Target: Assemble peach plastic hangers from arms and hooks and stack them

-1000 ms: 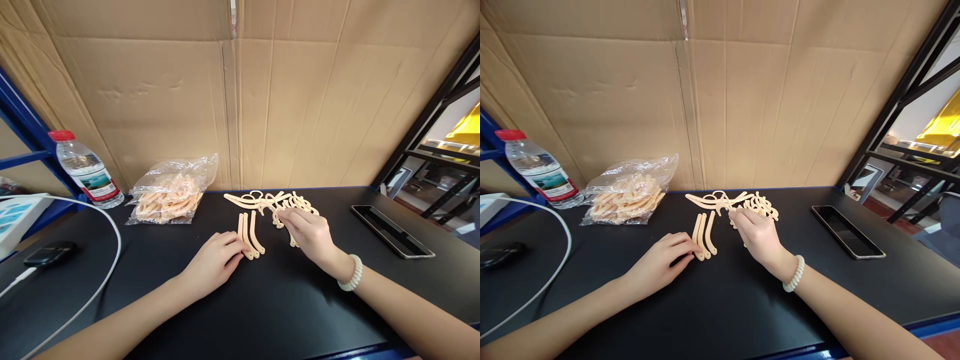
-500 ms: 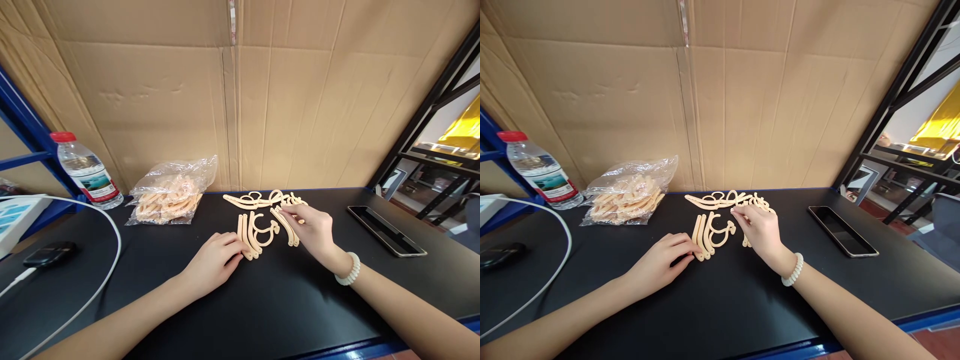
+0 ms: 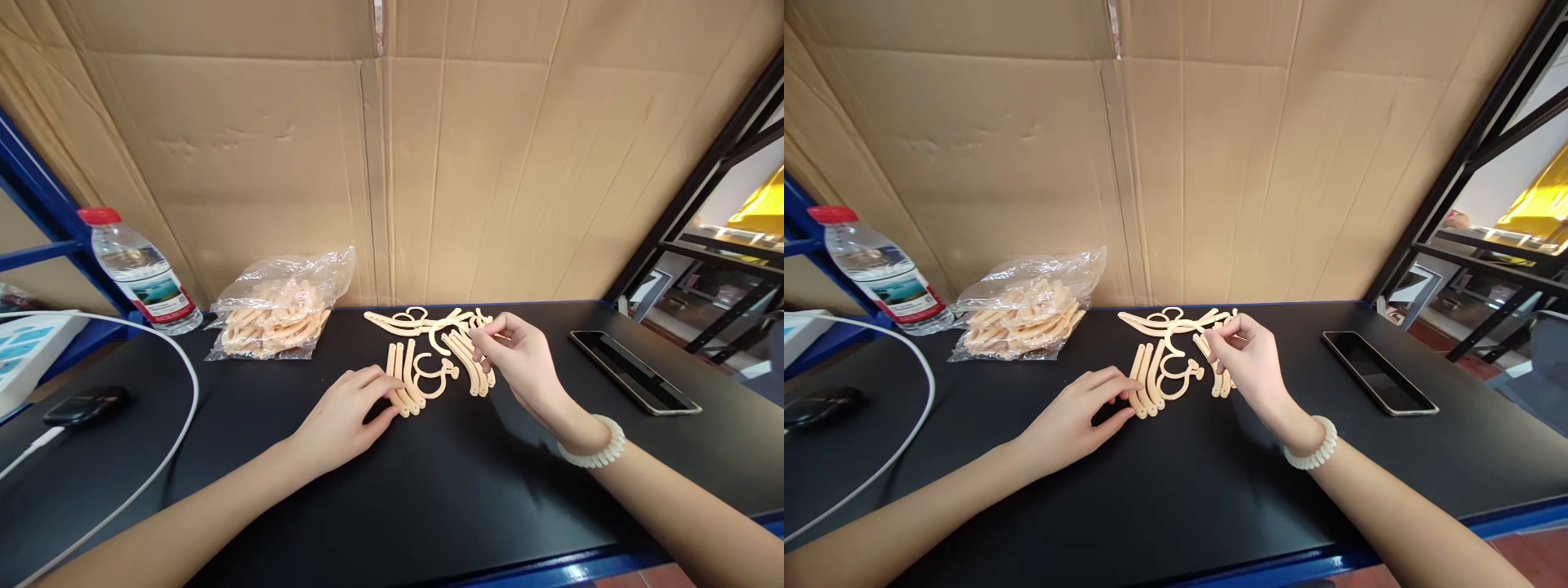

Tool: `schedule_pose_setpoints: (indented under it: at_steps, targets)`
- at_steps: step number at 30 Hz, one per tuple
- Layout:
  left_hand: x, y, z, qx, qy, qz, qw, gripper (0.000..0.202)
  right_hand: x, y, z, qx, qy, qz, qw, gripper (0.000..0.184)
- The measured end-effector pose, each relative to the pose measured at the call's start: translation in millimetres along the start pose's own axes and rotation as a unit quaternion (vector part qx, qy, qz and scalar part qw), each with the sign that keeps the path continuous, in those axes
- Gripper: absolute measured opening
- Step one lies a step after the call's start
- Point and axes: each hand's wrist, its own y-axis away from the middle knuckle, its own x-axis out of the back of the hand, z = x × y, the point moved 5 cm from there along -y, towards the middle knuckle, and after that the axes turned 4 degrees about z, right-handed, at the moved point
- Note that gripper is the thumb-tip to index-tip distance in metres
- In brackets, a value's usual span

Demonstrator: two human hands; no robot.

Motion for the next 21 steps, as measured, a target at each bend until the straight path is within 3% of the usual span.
schedule_pose_setpoints:
  at_steps: [7, 13, 17, 21]
  targets:
    - [1.2, -1, 2, -0.015, -0.008, -0.030, 0.999, 0.020, -6, -1, 7, -0.097, -0.057, -0.064, 0.992, 0.027]
    - [3.8, -1, 1, -0.029, -0.011, -0.038, 0.999, 0.021, -6, 4, 16, -0.183, -0.103, -0.140, 0.968, 0.022]
    - [6.4, -1, -2, -0.014, -0.024, -0.025, 0.999, 0.021, -9, 7, 19, -0.180, -0.114, -0.165, 0.963, 0.025]
    - [7.6, -3, -11, 0.062, -0.036, 0.020, 0.997, 0.021, -10, 9, 18, -0.158, -0.123, -0.146, 0.969, 0.033]
